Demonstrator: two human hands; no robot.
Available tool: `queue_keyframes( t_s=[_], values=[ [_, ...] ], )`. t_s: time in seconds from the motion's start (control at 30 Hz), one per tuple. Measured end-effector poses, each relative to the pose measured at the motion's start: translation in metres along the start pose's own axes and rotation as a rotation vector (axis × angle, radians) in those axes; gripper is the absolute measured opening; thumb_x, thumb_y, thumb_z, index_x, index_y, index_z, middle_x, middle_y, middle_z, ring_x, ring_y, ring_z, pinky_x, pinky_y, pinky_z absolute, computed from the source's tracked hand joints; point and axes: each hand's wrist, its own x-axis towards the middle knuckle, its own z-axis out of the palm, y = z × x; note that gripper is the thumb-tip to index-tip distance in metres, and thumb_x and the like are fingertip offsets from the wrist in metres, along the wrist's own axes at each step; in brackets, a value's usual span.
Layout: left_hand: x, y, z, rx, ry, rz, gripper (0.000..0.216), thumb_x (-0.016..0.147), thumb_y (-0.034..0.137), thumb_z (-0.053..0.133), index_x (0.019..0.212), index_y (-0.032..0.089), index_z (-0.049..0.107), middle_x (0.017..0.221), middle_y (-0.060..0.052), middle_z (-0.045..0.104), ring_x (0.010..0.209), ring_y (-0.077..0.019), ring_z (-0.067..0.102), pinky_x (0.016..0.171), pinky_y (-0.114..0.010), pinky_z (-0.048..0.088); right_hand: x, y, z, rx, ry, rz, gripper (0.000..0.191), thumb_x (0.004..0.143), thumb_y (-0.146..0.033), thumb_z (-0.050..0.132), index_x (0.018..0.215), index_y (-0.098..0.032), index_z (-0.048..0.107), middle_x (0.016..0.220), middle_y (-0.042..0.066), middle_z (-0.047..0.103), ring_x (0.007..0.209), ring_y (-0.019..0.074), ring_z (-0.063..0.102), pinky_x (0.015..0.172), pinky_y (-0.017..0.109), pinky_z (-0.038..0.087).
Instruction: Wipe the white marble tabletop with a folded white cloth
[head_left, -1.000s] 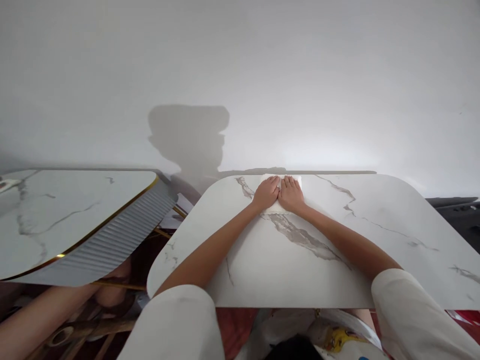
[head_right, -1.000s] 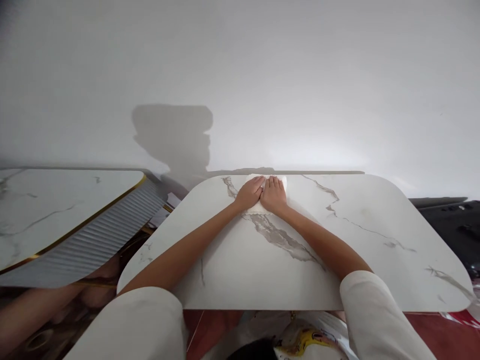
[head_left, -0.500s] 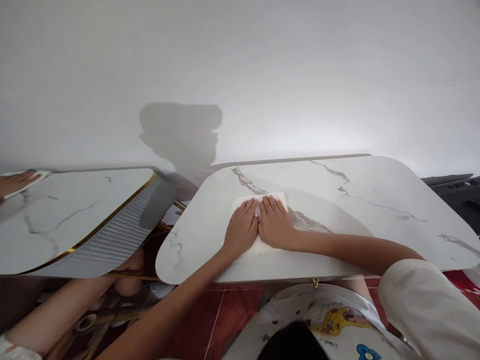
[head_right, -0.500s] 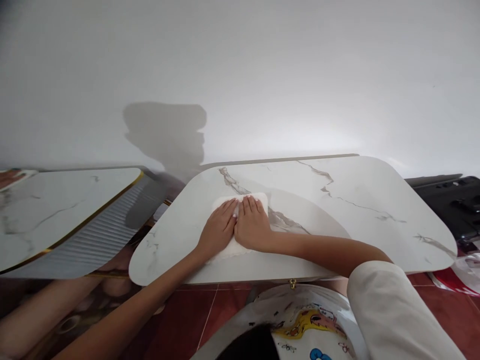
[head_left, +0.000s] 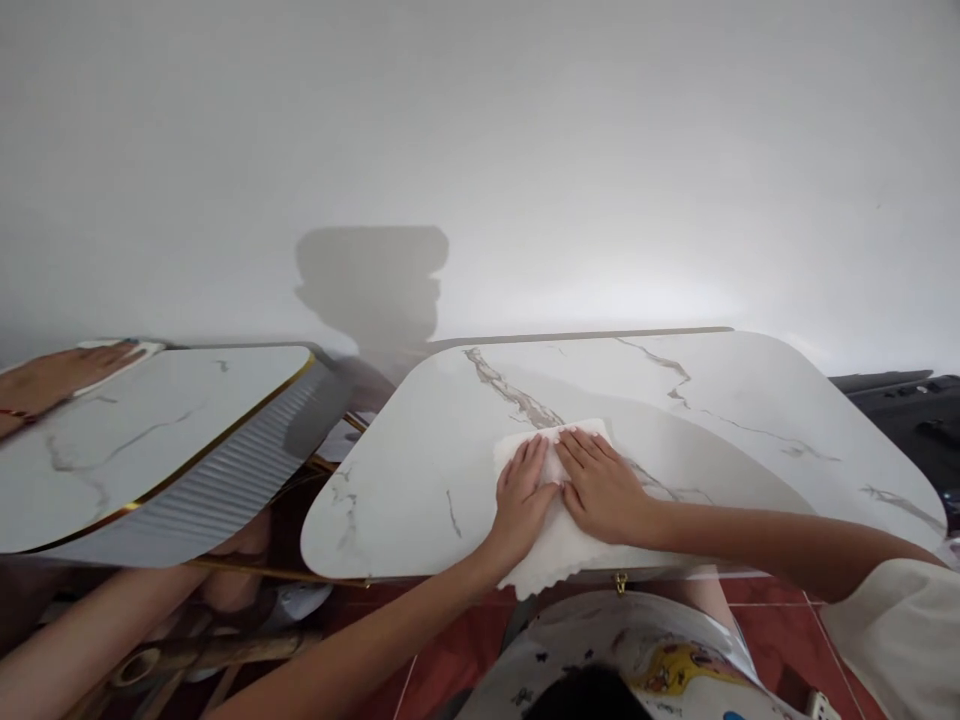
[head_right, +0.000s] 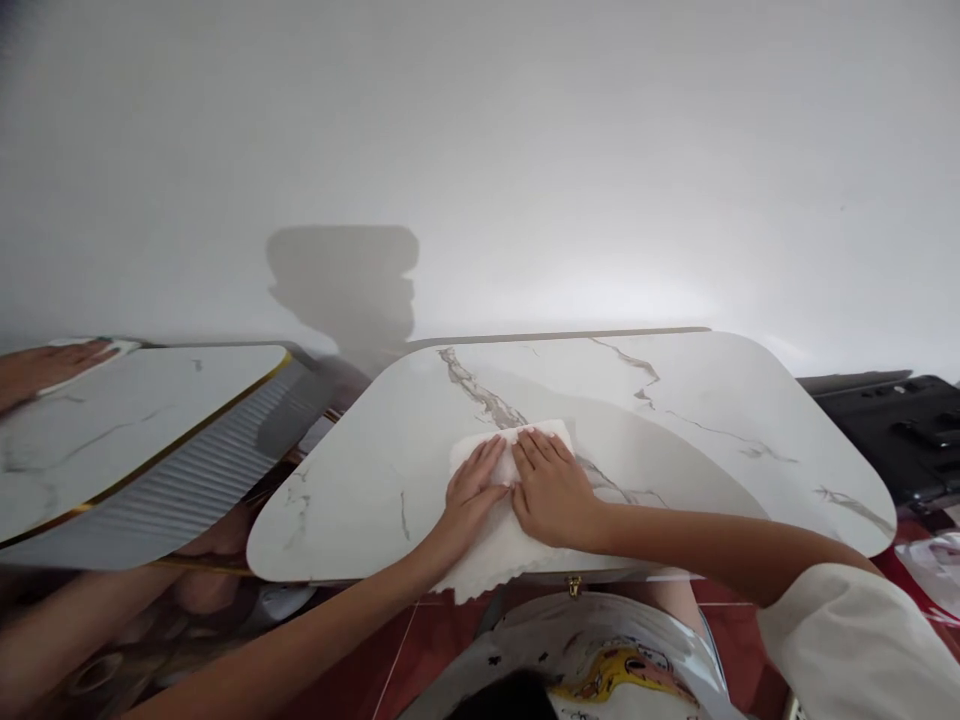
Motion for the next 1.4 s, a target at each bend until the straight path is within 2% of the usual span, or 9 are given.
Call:
queue_keyframes(
  t_s=[0.17, 0.37, 0.5, 0.67, 0.8, 0.93, 1.07, 1.27, 1.4],
  values=[
    [0.059, 0.016, 0.012, 0.078, 0.069, 0.057, 0.053, 0.083, 0.019, 0.037, 0.135, 0.017, 0.042, 0.146, -0.005, 0.038, 0.138, -0.0211, 0.027, 0.114, -0.041, 0.02, 0.037, 0.045, 0.004, -0.024, -0.017, 0.042, 0.052, 0.09, -0.024, 0.037, 0.137, -0.004, 0.04, 0.143, 0.016, 0.039, 0.134, 0.0237, 0.031, 0.11, 0.041, 0.024],
    [0.149, 0.005, 0.012, 0.263, 0.237, 0.269, 0.043, 0.088, 0.021, 0.031, 0.126, 0.014, 0.048, 0.136, -0.012, 0.049, 0.13, -0.0238, 0.039, 0.109, -0.045, 0.029, 0.111, 0.098, 0.021, -0.071, -0.038, 0.097, 0.05, 0.092, -0.023, 0.036, 0.137, -0.005, 0.04, 0.143, 0.014, 0.04, 0.134, 0.0227, 0.031, 0.11, 0.038, 0.022],
    [0.199, -0.002, 0.004, 0.309, 0.263, 0.335, 0.039, 0.087, 0.017, 0.032, 0.122, 0.014, 0.05, 0.131, -0.012, 0.053, 0.124, -0.0224, 0.044, 0.106, -0.04, 0.032, 0.155, 0.123, 0.031, -0.093, -0.03, 0.121, 0.049, 0.092, -0.023, 0.036, 0.137, -0.004, 0.039, 0.143, 0.015, 0.04, 0.133, 0.0236, 0.03, 0.109, 0.037, 0.02],
    [0.24, 0.001, -0.001, 0.349, 0.247, 0.372, 0.033, 0.086, 0.015, 0.034, 0.114, 0.014, 0.053, 0.121, -0.012, 0.058, 0.116, -0.0227, 0.049, 0.1, -0.038, 0.036, 0.188, 0.152, 0.035, -0.076, -0.074, 0.151, 0.05, 0.093, -0.025, 0.034, 0.139, -0.005, 0.036, 0.145, 0.014, 0.036, 0.135, 0.0237, 0.028, 0.109, 0.037, 0.019],
    [0.262, 0.011, 0.007, 0.393, 0.205, 0.363, 0.03, 0.087, 0.014, 0.033, 0.107, 0.014, 0.055, 0.113, -0.012, 0.061, 0.11, -0.0233, 0.052, 0.097, -0.038, 0.037, 0.191, 0.172, 0.032, -0.073, -0.093, 0.193, 0.049, 0.094, -0.025, 0.033, 0.139, -0.006, 0.037, 0.145, 0.014, 0.036, 0.135, 0.0242, 0.028, 0.109, 0.036, 0.018],
    [0.269, 0.02, 0.019, 0.384, 0.162, 0.407, 0.033, 0.088, 0.014, 0.032, 0.113, 0.013, 0.054, 0.12, -0.012, 0.059, 0.115, -0.0225, 0.05, 0.101, -0.037, 0.035, 0.177, 0.175, 0.027, -0.111, -0.062, 0.283, 0.05, 0.095, -0.025, 0.029, 0.14, -0.005, 0.036, 0.146, 0.014, 0.035, 0.135, 0.0251, 0.027, 0.109, 0.037, 0.018],
    [0.256, 0.024, 0.027, 0.383, 0.139, 0.478, 0.039, 0.089, 0.016, 0.031, 0.123, 0.01, 0.048, 0.131, -0.013, 0.052, 0.124, -0.0223, 0.042, 0.106, -0.037, 0.029, 0.155, 0.162, 0.023, -0.158, -0.042, 0.349, 0.051, 0.095, -0.025, 0.025, 0.141, -0.003, 0.034, 0.148, 0.014, 0.032, 0.137, 0.0252, 0.024, 0.11, 0.037, 0.015],
    [0.206, 0.018, 0.028, 0.382, 0.137, 0.553, 0.045, 0.09, 0.021, 0.028, 0.13, 0.011, 0.043, 0.138, -0.013, 0.046, 0.13, -0.0223, 0.038, 0.109, -0.039, 0.027, 0.116, 0.125, 0.019, -0.181, -0.012, 0.351, 0.051, 0.094, -0.024, 0.027, 0.14, -0.001, 0.035, 0.146, 0.017, 0.033, 0.136, 0.027, 0.025, 0.11, 0.04, 0.016],
    [0.164, 0.012, 0.021, 0.38, 0.126, 0.518, 0.048, 0.089, 0.021, 0.026, 0.132, 0.008, 0.042, 0.14, -0.014, 0.044, 0.132, -0.023, 0.035, 0.11, -0.041, 0.026, 0.092, 0.088, 0.016, -0.177, 0.014, 0.323, 0.051, 0.093, -0.022, 0.029, 0.138, 0.0, 0.037, 0.144, 0.018, 0.036, 0.135, 0.0284, 0.027, 0.11, 0.042, 0.017]
  ],
)
